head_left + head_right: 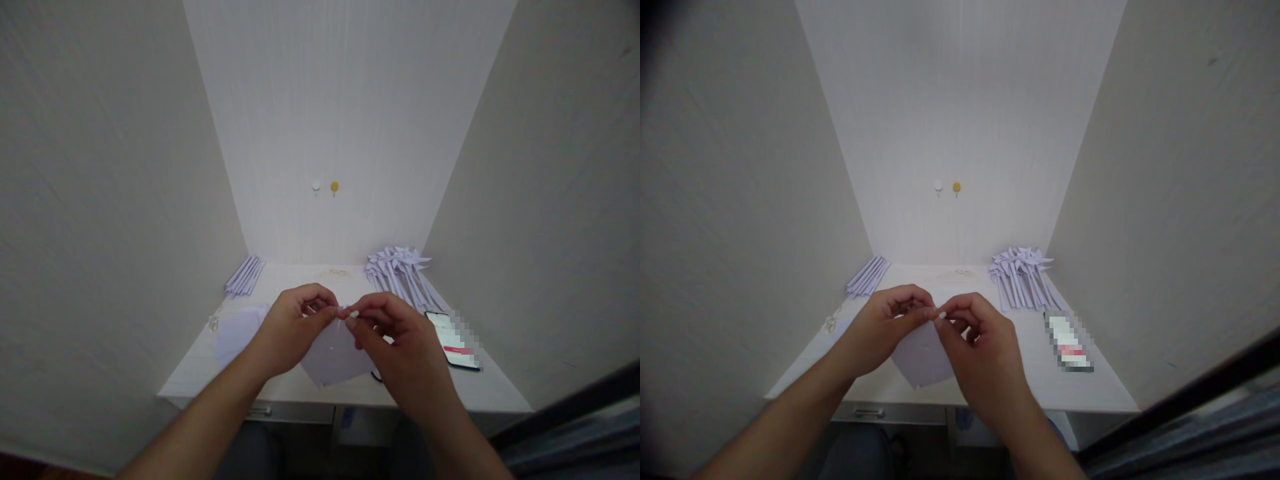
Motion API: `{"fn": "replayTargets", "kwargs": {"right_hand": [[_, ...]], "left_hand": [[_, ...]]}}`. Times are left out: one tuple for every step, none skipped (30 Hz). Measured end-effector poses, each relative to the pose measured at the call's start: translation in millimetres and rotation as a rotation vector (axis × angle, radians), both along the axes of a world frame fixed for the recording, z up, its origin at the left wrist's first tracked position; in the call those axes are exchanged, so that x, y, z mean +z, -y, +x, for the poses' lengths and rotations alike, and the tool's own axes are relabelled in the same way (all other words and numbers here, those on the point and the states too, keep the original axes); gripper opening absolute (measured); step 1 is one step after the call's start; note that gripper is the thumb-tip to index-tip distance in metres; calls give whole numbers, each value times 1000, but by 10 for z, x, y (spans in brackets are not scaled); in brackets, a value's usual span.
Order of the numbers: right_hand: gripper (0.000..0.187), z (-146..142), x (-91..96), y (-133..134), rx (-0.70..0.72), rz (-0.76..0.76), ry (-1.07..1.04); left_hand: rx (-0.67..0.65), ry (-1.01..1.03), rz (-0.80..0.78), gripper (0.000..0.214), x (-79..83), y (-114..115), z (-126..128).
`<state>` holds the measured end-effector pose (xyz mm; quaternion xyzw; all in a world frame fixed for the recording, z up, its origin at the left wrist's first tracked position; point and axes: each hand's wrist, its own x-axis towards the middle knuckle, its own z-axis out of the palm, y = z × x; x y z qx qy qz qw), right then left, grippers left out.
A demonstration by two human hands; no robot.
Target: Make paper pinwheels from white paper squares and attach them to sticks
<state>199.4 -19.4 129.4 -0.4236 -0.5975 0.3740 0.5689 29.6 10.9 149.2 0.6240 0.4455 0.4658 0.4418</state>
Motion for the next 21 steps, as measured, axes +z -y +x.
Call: {"fn": "replayTargets", "kwargs": {"right_hand": [[7, 22, -2, -17, 10, -26, -34], [10, 44, 0, -27, 30, -43, -67], [11, 64, 4, -29, 50, -49, -95], [11, 78, 11, -26, 66, -48, -117], [11, 86, 18, -18, 74, -44, -136], [10, 89, 25, -9, 72, -41, -154], [10, 86, 31, 0, 64, -41, -169], [9, 81, 38, 6, 50, -42, -183], [9, 73, 45, 10, 32, -45, -199], [9, 66, 52, 11, 11, -44, -213], [9, 59, 61, 10, -2, -41, -222], [10, 55, 70, 8, -9, -37, -227], [11, 53, 80, 7, -12, -33, -232], [12, 53, 89, 6, -8, -34, -233], [12, 55, 96, 8, -1, -40, -231], [12, 58, 101, 12, 4, -46, -226], [13, 61, 103, 18, 3, -48, -219], [13, 65, 104, 25, -6, -43, -208], [13, 69, 104, 33, -16, -31, -190], [12, 73, 104, 41, -29, -13, -171], [12, 78, 105, 49, -42, 9, -154]], "left_hand": [[-19, 26, -21, 15, 2, 8, -6], [-42, 49, -42, 17, 4, 14, -13], [-65, 70, -59, 19, 6, 17, -22], [-84, 91, -71, 20, 9, 19, -30], [-101, 111, -81, 21, 14, 21, -38], [-113, 132, -92, 22, 21, 23, -46], [-121, 152, -100, 22, 29, 28, -53], [-129, 170, -107, 22, 40, 34, -58], [-137, 182, -114, 22, 51, 42, -62], [-146, 190, -117, 22, 63, 51, -65], [-152, 196, -119, 22, 75, 60, -66], [-158, 202, -119, 22, 86, 68, -64], [-165, 209, -120, 22, 96, 76, -61], [-171, 220, -123, 22, 106, 83, -55], [-180, 234, -128, 22, 116, 90, -48], [-189, 248, -134, 21, 126, 98, -40], [-200, 261, -140, 21, 137, 108, -31], [-209, 272, -145, 20, 150, 119, -23], [-217, 279, -148, 19, 163, 134, -14], [-224, 283, -151, 18, 176, 150, -7], [-229, 286, -155, 18, 189, 167, 0]]}}
